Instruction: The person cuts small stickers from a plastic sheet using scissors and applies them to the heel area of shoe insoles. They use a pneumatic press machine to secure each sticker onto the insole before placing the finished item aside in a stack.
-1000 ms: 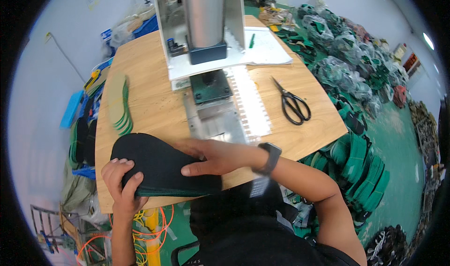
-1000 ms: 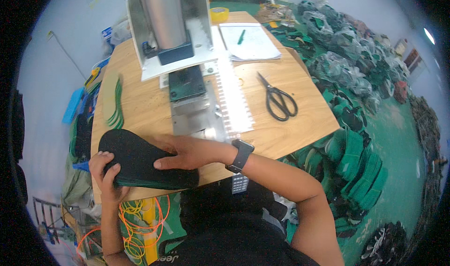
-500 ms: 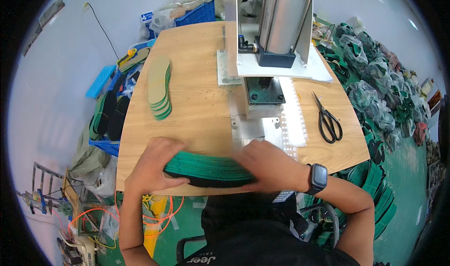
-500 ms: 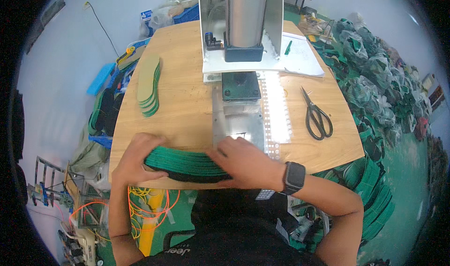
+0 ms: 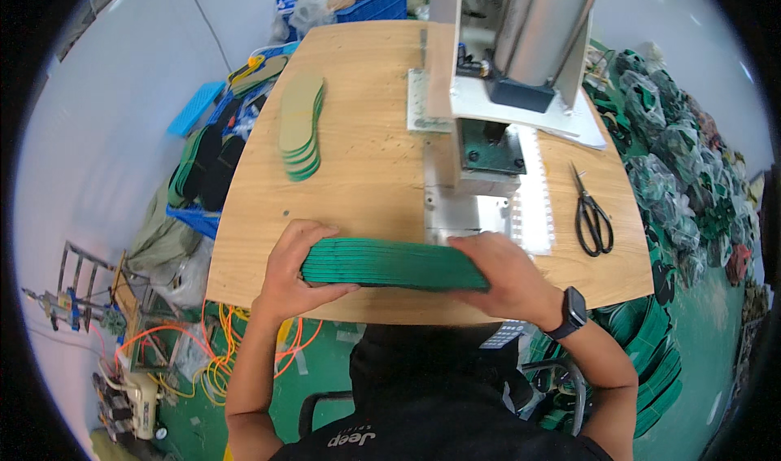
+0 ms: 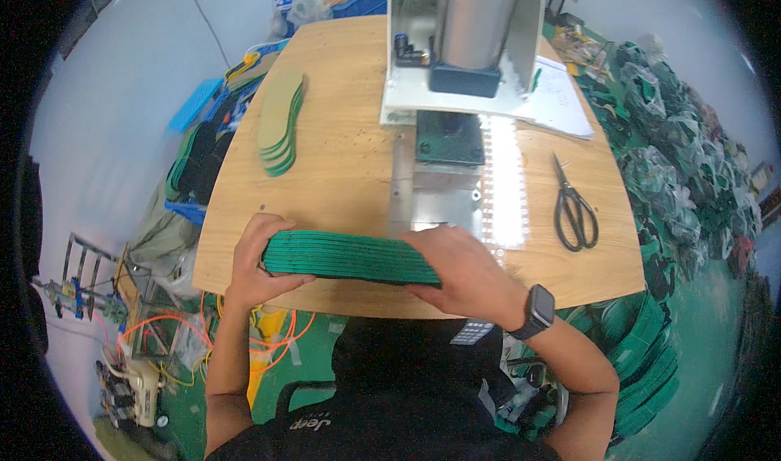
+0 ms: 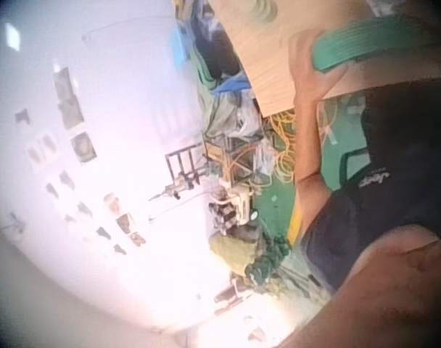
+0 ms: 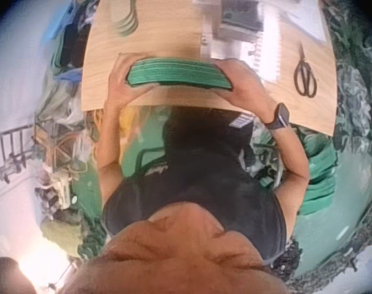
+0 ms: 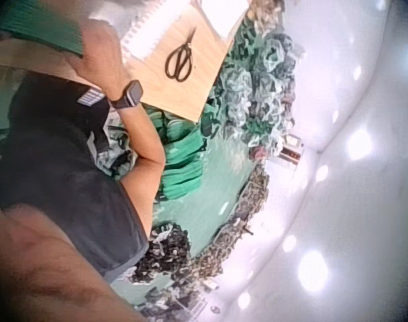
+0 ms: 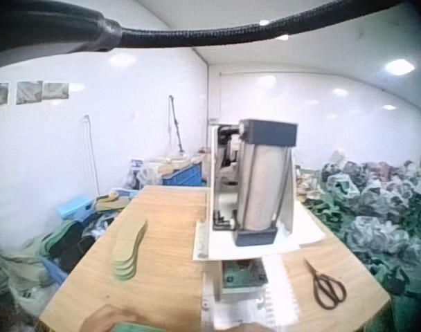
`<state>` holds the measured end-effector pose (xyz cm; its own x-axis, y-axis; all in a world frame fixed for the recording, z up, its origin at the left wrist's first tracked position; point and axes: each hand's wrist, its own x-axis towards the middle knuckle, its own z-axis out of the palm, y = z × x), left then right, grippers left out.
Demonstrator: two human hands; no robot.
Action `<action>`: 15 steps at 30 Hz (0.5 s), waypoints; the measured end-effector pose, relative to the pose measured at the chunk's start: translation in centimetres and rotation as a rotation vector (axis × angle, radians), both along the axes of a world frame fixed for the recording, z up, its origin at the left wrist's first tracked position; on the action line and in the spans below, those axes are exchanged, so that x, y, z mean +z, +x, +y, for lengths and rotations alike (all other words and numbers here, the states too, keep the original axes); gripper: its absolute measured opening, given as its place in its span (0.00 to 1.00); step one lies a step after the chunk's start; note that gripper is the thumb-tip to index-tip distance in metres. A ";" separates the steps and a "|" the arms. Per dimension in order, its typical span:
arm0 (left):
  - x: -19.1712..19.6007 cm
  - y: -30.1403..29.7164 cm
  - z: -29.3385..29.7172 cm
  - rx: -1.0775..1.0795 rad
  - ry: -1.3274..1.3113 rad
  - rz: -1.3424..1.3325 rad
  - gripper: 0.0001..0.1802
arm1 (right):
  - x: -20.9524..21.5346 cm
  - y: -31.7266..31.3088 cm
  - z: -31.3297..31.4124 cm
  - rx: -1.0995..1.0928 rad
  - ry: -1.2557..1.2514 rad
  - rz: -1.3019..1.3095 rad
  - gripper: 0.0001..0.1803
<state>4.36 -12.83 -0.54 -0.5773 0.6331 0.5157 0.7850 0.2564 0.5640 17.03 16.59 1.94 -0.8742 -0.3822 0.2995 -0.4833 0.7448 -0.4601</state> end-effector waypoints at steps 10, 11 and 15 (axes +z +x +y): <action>0.9 1.7 0.1 -0.114 -0.190 -0.121 0.43 | -1.3 1.6 0.7 -0.123 -0.169 0.015 0.44; 1.0 1.7 0.2 -0.107 -0.191 -0.111 0.43 | -1.7 1.6 1.2 -0.119 -0.181 0.011 0.43; -0.4 1.4 0.1 -0.038 -0.124 -0.104 0.41 | -2.9 1.4 3.0 -0.109 -0.254 -0.118 0.38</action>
<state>5.78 -12.75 -0.90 -0.5978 0.7107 0.3709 0.7346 0.3004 0.6084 18.40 19.60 -0.98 -0.9403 -0.2100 0.2677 -0.3391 0.6431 -0.6866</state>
